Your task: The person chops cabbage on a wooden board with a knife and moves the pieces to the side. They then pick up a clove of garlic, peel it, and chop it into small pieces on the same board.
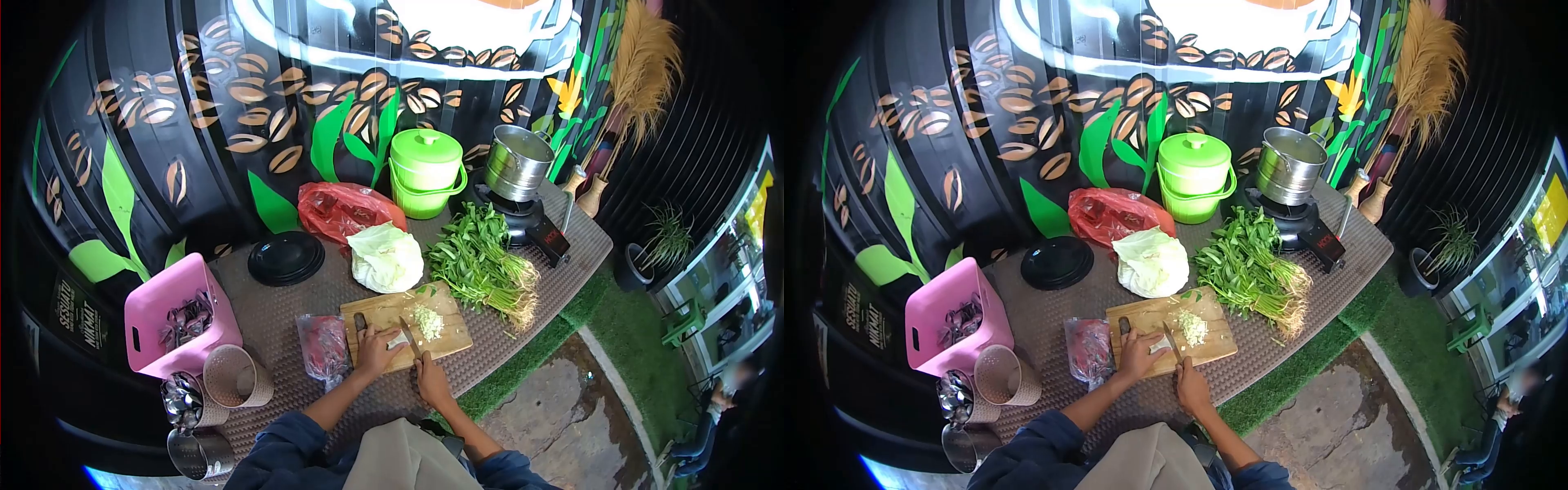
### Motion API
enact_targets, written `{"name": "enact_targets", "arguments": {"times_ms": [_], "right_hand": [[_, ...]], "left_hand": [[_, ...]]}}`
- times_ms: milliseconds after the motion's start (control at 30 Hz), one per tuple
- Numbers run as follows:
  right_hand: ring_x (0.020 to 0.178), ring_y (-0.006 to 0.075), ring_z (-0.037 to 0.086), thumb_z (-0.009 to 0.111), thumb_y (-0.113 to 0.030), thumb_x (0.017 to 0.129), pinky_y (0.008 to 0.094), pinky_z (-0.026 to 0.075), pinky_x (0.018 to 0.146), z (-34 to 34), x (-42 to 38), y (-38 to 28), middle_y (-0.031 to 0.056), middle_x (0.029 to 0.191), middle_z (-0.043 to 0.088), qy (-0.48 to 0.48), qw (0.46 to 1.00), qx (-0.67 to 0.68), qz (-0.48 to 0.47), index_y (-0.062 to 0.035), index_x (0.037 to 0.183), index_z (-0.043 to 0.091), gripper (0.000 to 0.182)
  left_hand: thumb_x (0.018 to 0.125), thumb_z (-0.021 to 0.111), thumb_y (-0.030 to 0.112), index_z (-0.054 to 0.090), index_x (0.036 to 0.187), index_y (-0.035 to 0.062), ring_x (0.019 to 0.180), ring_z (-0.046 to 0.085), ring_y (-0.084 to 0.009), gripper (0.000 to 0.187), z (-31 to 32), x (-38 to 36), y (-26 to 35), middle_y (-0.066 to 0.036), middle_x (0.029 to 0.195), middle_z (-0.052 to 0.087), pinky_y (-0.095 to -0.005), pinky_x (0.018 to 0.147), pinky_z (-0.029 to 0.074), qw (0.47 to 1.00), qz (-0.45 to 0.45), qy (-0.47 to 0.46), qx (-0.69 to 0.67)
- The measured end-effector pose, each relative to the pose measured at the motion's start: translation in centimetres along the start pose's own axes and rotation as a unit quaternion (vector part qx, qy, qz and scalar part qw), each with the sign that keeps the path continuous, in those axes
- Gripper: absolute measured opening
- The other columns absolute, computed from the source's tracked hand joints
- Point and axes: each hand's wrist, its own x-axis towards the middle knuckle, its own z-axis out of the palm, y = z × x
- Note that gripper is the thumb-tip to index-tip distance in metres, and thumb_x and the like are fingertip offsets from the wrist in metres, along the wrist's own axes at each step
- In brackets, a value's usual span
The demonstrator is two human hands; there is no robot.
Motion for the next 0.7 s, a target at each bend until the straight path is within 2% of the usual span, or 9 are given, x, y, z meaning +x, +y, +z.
{"name": "enact_targets", "arguments": {"times_ms": [500, 700], "right_hand": [[0.073, 0.0519, 0.055, 0.036, -0.028, 0.099, 0.0590, 0.041, 0.062, -0.3, -0.2, -0.8, 0.0317, 0.075, 0.057, -0.006, 1.000, -0.005, 0.020, -0.0041, 0.101, 0.036, 0.024], [0.071, 0.0532, 0.055, 0.035, -0.031, 0.099, 0.0602, 0.043, 0.062, 0.6, -0.3, -0.3, 0.0315, 0.074, 0.059, 0.025, 1.000, -0.004, 0.006, -0.0058, 0.103, 0.038, 0.025]], "left_hand": [[0.080, 0.068, 0.037, 0.070, 0.104, 0.0055, 0.101, 0.050, -0.0209, 0.040, -0.3, 0.1, -0.1, -0.002, 0.115, 0.065, -0.0349, 0.093, 0.030, 1.000, -0.003, -0.009, -0.012], [0.079, 0.069, 0.036, 0.071, 0.103, 0.0068, 0.100, 0.050, -0.0197, 0.038, -0.1, 0.0, -0.4, -0.001, 0.114, 0.066, -0.0343, 0.092, 0.030, 1.000, 0.018, 0.002, -0.010]]}}
